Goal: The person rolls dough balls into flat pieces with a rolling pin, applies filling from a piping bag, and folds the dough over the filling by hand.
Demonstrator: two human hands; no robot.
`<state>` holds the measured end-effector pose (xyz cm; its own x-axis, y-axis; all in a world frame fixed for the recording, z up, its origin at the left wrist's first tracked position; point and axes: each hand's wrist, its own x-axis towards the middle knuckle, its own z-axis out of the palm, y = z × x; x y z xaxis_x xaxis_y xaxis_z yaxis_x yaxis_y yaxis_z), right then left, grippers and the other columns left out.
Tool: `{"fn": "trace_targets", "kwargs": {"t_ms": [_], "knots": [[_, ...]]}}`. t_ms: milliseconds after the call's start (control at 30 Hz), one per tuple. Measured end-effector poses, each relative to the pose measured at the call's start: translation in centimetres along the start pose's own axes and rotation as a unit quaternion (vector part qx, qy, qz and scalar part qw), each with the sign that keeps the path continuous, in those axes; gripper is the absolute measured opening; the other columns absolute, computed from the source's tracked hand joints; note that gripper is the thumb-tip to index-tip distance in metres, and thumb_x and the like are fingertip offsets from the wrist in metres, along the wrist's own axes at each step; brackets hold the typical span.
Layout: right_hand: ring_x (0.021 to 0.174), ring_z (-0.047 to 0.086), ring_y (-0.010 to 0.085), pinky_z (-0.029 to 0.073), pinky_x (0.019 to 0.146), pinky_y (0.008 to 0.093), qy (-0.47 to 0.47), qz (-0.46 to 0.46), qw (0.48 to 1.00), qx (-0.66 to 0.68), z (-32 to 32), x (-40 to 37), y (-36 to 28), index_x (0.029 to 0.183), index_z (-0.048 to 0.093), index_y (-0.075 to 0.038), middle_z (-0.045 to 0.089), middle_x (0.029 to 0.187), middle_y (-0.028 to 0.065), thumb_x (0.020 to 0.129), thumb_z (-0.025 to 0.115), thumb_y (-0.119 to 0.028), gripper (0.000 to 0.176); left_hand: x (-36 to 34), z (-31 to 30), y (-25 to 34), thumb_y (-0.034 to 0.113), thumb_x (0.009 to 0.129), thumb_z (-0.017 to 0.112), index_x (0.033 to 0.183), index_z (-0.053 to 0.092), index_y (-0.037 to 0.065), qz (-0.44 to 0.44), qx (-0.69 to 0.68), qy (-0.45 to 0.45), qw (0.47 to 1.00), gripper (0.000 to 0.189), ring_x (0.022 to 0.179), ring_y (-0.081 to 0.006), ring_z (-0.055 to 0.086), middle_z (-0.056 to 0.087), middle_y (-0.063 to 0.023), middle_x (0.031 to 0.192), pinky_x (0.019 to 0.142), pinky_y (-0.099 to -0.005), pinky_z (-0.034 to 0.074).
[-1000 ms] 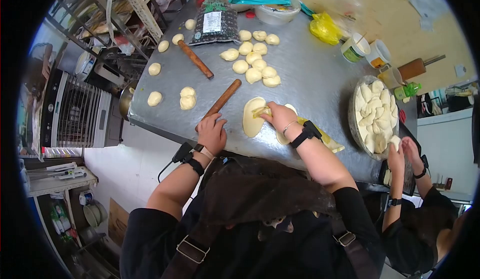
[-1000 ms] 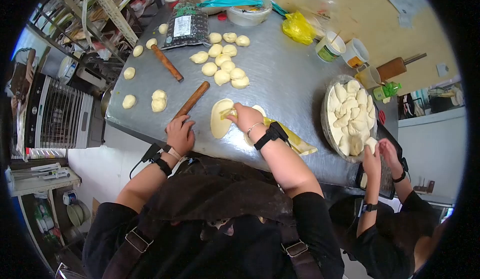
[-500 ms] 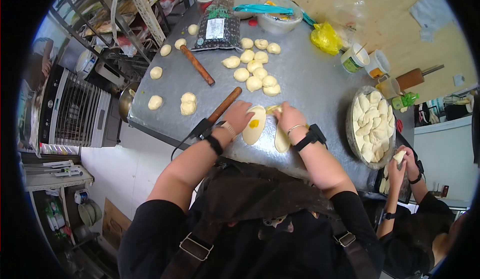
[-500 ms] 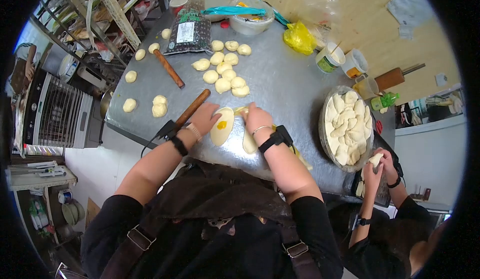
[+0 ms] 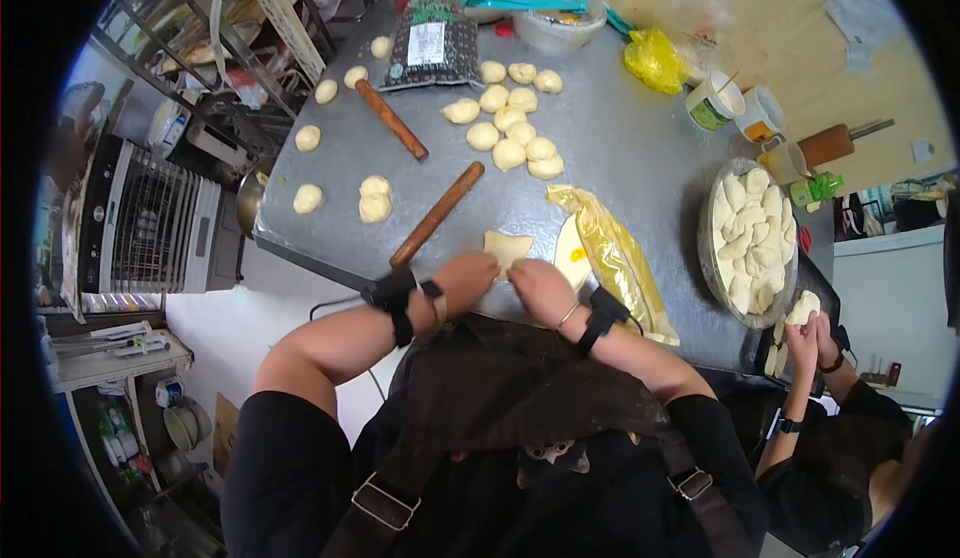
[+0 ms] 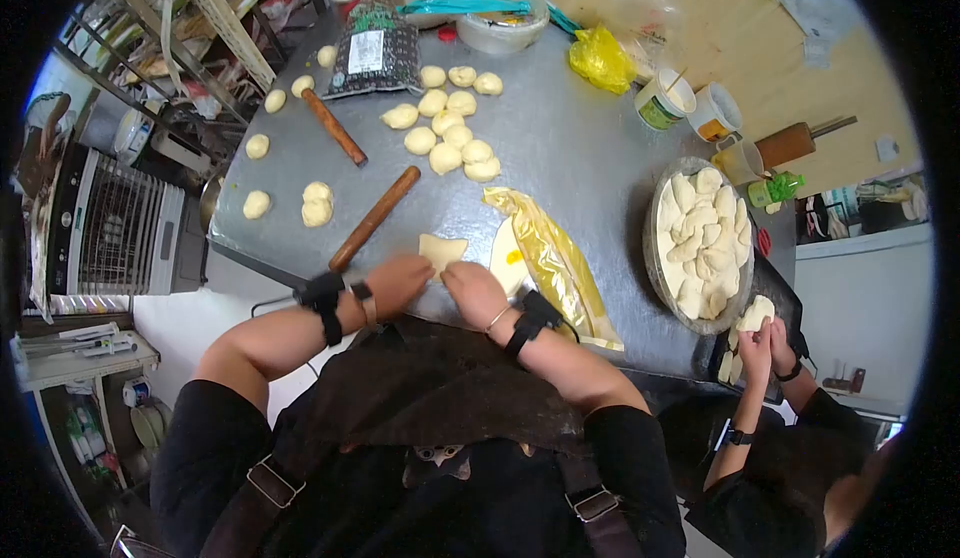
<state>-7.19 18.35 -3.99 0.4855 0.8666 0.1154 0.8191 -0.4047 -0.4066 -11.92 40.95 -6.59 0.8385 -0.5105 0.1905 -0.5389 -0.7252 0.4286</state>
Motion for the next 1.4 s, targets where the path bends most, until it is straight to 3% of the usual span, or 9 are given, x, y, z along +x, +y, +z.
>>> {"fn": "trace_targets", "kwargs": {"t_ms": [67,200,433,567,833,967,1167,1300,1400], "knots": [[0.108,0.057,0.0284,0.045,0.092,0.0397,0.032,-0.007,0.997,-0.067,0.0,-1.2,-0.9,0.112,0.064,-0.005,0.063,0.112,0.0097,0.087,0.061,-0.022,0.031,-2.8,1.6,1.6,0.023,0.088,0.059,0.105,0.062,0.004,0.069,0.112,0.070,0.989,0.026,0.105,-0.0296,0.057,0.062,-0.0102,0.112,0.088,-0.0443,0.045],[0.124,0.047,0.0258,0.028,0.107,0.0559,0.015,0.082,0.987,-0.138,-4.2,-0.1,-4.6,0.120,0.064,-0.010,0.062,0.122,0.0036,0.089,0.058,-0.036,0.041,1.0,-6.9,4.4,0.030,0.089,0.060,0.122,0.059,0.005,-0.087,0.036,-0.205,0.974,0.041,0.111,-0.0259,0.054,0.055,-0.0105,0.133,0.089,-0.0426,0.041],[0.137,0.035,0.0273,0.018,0.109,0.0646,-0.060,0.216,0.962,-0.152,-4.5,1.4,-3.8,0.125,0.063,-0.014,0.057,0.133,-0.0034,0.094,0.051,-0.040,0.042,1.2,-7.4,1.9,0.031,0.090,0.058,0.131,0.053,0.010,-0.081,0.133,-0.132,0.979,0.047,0.106,-0.0236,0.054,0.049,-0.0038,0.141,0.086,-0.0408,0.041],[0.139,0.033,0.0274,0.017,0.110,0.0646,-0.012,0.200,0.965,-0.171,-2.5,1.1,-1.8,0.129,0.060,-0.014,0.053,0.139,-0.0027,0.095,0.049,-0.037,0.042,3.3,-8.8,1.8,0.028,0.092,0.052,0.124,0.059,0.012,-0.093,0.204,-0.247,0.943,0.037,0.099,-0.0236,0.054,0.053,-0.0012,0.137,0.080,-0.0417,0.041],[0.138,0.034,0.0306,0.018,0.110,0.0640,0.090,0.320,0.936,-0.115,-8.6,1.3,2.1,0.125,0.062,-0.016,0.055,0.136,0.0039,0.091,0.056,-0.042,0.043,6.2,-9.3,-0.6,0.024,0.090,0.050,0.083,0.067,0.015,-0.143,0.092,-0.120,0.978,0.021,0.082,-0.0312,0.058,0.067,-0.0057,0.076,0.072,-0.0471,0.041],[0.111,0.059,0.0320,0.045,0.096,0.0451,0.039,0.449,0.891,0.057,-9.5,-1.5,7.4,0.118,0.064,-0.010,0.062,0.122,0.0151,0.088,0.063,-0.033,0.038,8.6,-6.3,-0.1,0.025,0.089,0.051,0.083,0.068,0.012,-0.178,0.008,-0.019,0.984,0.022,0.082,-0.0350,0.062,0.068,-0.0106,0.080,0.075,-0.0479,0.046],[0.094,0.063,0.0366,0.049,0.085,0.0432,0.185,0.446,0.850,0.213,-12.1,-5.7,12.8,0.102,0.068,-0.002,0.067,0.100,0.0208,0.087,0.066,-0.027,0.030,14.2,0.9,1.7,0.027,0.086,0.063,0.099,0.072,0.009,-0.211,-0.156,0.008,0.965,0.025,0.092,-0.0348,0.063,0.069,-0.0152,0.092,0.084,-0.0427,0.049],[0.105,0.058,0.0372,0.047,0.091,0.0429,0.303,0.362,0.879,-0.071,-11.0,-5.3,11.8,0.114,0.065,-0.005,0.063,0.109,0.0185,0.080,0.071,-0.017,0.037,18.2,3.2,1.7,0.024,0.083,0.068,0.097,0.070,0.007,-0.148,-0.070,0.018,0.986,0.023,0.096,-0.0356,0.062,0.066,-0.0180,0.094,0.085,-0.0425,0.049],[0.097,0.059,0.0349,0.048,0.087,0.0423,0.186,0.198,0.962,0.040,-4.9,-3.2,13.6,0.099,0.067,-0.004,0.063,0.104,0.0165,0.080,0.072,-0.019,0.025,20.3,3.1,2.2,0.022,0.083,0.068,0.088,0.063,0.006,-0.209,-0.103,-0.064,0.970,0.017,0.089,-0.0344,0.063,0.065,-0.0173,0.091,0.078,-0.0426,0.050]]}}
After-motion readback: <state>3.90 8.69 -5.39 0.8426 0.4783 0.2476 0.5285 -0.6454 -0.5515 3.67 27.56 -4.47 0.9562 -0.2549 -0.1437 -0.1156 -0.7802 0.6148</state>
